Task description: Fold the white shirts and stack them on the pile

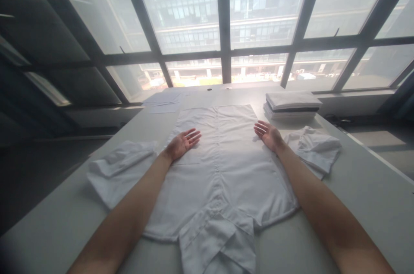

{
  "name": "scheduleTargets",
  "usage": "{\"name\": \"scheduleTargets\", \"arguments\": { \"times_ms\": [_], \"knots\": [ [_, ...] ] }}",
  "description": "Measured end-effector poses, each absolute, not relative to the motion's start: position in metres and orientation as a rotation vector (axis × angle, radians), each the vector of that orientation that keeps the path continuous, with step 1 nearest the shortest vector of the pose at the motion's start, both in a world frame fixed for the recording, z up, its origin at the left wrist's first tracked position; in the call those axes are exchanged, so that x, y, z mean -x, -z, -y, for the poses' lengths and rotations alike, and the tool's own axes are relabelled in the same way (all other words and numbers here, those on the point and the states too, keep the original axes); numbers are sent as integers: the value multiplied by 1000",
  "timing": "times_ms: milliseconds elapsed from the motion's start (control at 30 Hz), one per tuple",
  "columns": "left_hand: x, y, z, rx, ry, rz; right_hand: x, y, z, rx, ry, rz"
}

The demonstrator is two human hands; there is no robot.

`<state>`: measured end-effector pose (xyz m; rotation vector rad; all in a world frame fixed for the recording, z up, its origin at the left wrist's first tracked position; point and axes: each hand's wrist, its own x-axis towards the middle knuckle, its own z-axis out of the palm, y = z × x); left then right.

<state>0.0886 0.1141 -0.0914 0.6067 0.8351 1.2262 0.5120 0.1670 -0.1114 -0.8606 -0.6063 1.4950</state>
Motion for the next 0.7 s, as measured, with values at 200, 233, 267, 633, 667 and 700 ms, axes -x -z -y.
{"name": "scheduleTargets", "arguments": {
  "times_ms": [200,233,267,633,667,700],
  "knots": [
    [-88,92,-115,-601,-1232,-829,-513,113,-169,859,-1493,603],
    [-89,92,-115,-600,-1231,-829,-513,114,-169,857,-1493,604],
    [-89,92,-115,-599,-1231,-830,-513,114,-169,855,-1493,606],
    [-90,90,-114,-606,-1231,-847,-512,112,-167,858,-1490,604],
    [-90,90,-114,-609,-1230,-846,-512,112,-167,855,-1490,603],
    [-90,91,-114,-611,-1230,-846,-512,112,-167,853,-1491,603]
  ]
}}
